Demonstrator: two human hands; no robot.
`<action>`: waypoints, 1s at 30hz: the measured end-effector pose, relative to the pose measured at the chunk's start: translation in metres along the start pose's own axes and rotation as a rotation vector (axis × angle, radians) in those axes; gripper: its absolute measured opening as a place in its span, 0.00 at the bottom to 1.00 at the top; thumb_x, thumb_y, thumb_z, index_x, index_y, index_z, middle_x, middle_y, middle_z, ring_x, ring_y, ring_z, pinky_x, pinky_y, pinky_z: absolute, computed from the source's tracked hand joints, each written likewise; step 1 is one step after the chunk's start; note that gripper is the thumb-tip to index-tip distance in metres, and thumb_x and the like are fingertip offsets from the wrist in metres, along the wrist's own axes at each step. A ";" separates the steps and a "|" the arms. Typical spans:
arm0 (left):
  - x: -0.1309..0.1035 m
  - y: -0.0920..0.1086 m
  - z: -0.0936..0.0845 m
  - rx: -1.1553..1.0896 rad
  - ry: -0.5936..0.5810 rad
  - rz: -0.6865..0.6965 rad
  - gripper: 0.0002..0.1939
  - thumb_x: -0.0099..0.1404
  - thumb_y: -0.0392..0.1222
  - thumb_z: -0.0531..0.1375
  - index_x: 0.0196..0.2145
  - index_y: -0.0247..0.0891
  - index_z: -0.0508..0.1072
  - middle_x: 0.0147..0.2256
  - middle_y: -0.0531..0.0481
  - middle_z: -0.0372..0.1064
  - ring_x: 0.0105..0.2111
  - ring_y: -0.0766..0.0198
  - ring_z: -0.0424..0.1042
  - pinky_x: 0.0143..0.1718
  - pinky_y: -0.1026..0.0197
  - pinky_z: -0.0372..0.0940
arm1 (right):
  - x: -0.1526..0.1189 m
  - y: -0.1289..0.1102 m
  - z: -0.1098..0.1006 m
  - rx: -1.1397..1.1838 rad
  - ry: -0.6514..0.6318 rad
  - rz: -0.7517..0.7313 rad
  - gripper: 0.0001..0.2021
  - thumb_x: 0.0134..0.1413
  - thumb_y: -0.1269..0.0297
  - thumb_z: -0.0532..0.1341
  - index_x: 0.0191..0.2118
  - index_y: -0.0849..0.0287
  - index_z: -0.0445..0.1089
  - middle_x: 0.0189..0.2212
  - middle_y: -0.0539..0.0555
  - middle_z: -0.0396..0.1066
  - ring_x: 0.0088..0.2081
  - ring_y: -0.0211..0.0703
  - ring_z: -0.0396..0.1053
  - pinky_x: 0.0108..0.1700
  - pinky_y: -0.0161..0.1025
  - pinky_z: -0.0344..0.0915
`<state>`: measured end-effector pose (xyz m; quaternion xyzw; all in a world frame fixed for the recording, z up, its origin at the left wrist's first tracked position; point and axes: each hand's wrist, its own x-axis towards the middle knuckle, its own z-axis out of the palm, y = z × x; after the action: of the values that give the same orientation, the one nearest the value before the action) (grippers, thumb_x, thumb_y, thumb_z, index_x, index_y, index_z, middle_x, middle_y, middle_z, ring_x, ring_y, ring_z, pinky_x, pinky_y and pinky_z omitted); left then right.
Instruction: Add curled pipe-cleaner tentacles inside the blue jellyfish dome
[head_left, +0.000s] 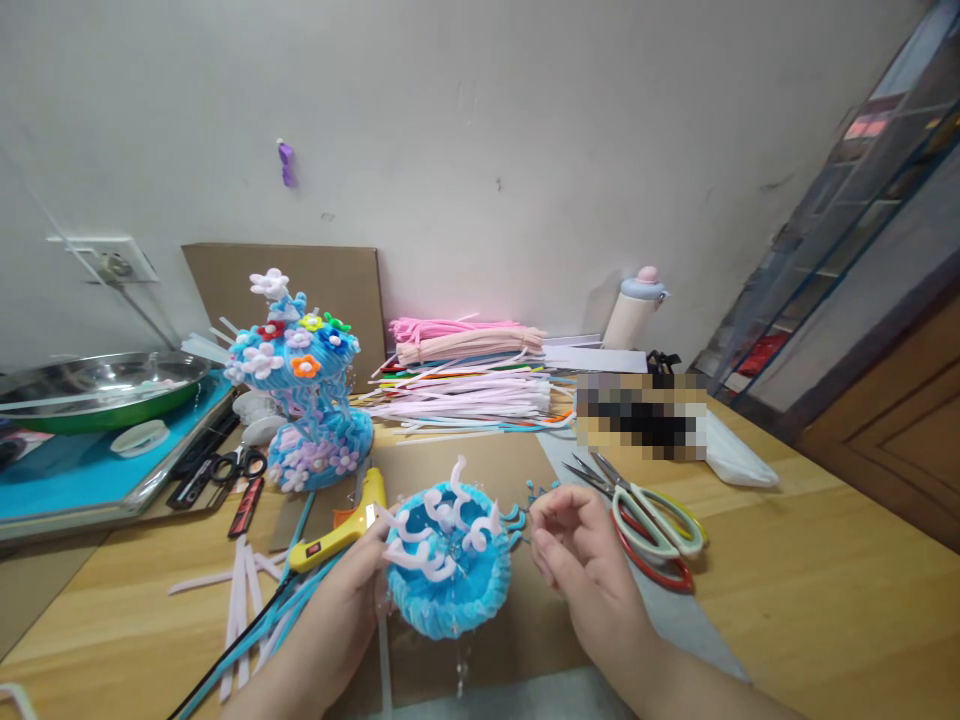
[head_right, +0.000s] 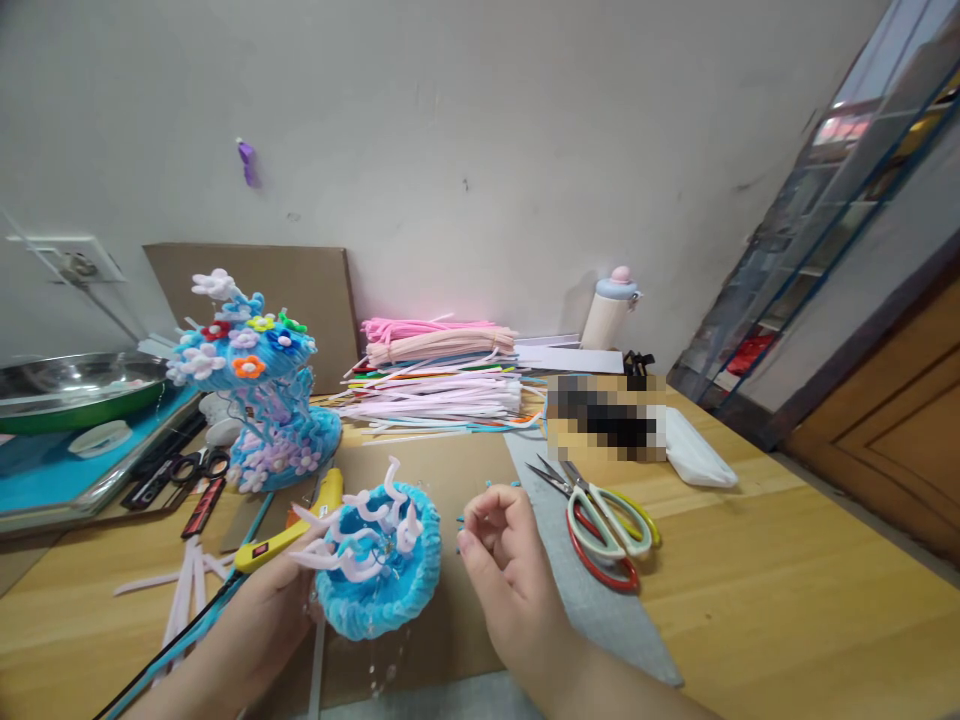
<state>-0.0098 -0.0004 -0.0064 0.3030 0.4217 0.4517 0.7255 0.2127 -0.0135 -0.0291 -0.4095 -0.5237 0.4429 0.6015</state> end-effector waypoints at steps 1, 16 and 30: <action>0.001 0.000 -0.001 0.003 0.008 0.000 0.25 0.62 0.40 0.60 0.57 0.43 0.69 0.47 0.48 0.78 0.47 0.53 0.76 0.41 0.58 0.70 | 0.001 -0.001 0.000 0.017 -0.006 0.032 0.05 0.64 0.59 0.57 0.41 0.51 0.59 0.33 0.47 0.63 0.23 0.32 0.56 0.24 0.31 0.55; 0.022 0.003 -0.004 0.303 0.207 0.033 0.19 0.57 0.48 0.66 0.45 0.39 0.76 0.39 0.44 0.80 0.36 0.54 0.78 0.31 0.61 0.69 | 0.041 -0.020 -0.019 0.152 0.156 0.259 0.18 0.50 0.51 0.62 0.40 0.53 0.57 0.33 0.46 0.64 0.20 0.30 0.59 0.17 0.28 0.50; 0.056 0.022 -0.010 0.577 0.038 0.065 0.11 0.50 0.41 0.70 0.34 0.37 0.82 0.27 0.48 0.80 0.30 0.53 0.76 0.34 0.58 0.67 | 0.078 0.017 -0.069 -0.731 -0.122 0.042 0.06 0.48 0.67 0.62 0.32 0.56 0.76 0.32 0.53 0.74 0.33 0.45 0.68 0.39 0.43 0.63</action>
<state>-0.0143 0.0603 -0.0115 0.5016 0.5363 0.3418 0.5865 0.2842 0.0644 -0.0320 -0.5808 -0.6738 0.2623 0.3740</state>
